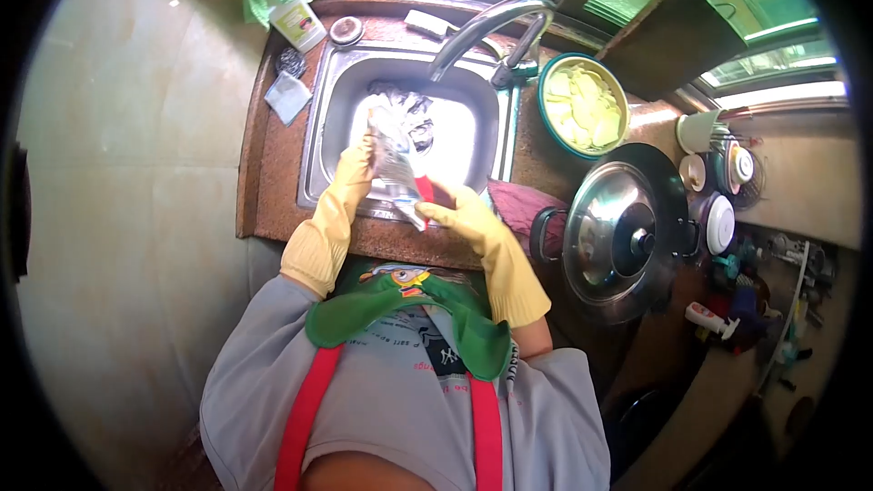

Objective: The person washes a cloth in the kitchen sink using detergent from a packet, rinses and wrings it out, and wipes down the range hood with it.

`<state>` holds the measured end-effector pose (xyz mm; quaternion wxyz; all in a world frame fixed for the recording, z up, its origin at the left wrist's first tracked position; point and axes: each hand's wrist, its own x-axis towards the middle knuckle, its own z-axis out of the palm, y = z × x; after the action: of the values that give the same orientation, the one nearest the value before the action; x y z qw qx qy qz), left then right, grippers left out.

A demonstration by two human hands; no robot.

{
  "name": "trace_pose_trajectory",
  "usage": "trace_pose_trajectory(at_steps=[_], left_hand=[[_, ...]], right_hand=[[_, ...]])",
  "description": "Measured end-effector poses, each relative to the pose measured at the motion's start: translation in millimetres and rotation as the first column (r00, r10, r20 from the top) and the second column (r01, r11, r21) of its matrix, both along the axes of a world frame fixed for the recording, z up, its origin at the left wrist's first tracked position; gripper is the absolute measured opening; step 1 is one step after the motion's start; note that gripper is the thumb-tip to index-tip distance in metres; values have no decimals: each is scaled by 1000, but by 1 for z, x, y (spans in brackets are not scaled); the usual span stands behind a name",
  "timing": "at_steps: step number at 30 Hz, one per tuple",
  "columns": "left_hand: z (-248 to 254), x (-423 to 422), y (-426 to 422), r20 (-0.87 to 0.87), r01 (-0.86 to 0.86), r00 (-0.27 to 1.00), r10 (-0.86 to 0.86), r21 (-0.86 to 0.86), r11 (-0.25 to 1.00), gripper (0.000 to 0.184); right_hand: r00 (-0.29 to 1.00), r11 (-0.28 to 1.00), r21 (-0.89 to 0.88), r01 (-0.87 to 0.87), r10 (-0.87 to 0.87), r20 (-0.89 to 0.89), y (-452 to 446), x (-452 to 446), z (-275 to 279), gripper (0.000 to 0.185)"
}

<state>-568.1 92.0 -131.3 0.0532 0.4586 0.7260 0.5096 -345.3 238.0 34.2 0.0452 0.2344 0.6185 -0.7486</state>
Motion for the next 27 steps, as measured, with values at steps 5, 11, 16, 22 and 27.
trace_pose_trajectory(at_steps=[5,11,16,22,27], left_hand=[[8,-22,-15,368,-7,928,59,-140,990,54],[-3,-37,-10,356,26,933,50,-207,978,55],[19,-25,-2,762,-132,636,122,-49,990,37],[30,-26,-25,799,-161,580,157,-76,984,30],[19,-31,-57,787,-257,591,177,-25,966,30]], right_hand=[[583,576,145,804,-813,-1,85,-48,20,21],[646,184,845,501,-729,-224,262,-109,16,31],[815,29,930,-366,-473,335,302,-147,12,44],[763,202,932,-301,-535,362,297,-165,5,41],[782,174,954,-245,-546,301,301,-163,3,38]])
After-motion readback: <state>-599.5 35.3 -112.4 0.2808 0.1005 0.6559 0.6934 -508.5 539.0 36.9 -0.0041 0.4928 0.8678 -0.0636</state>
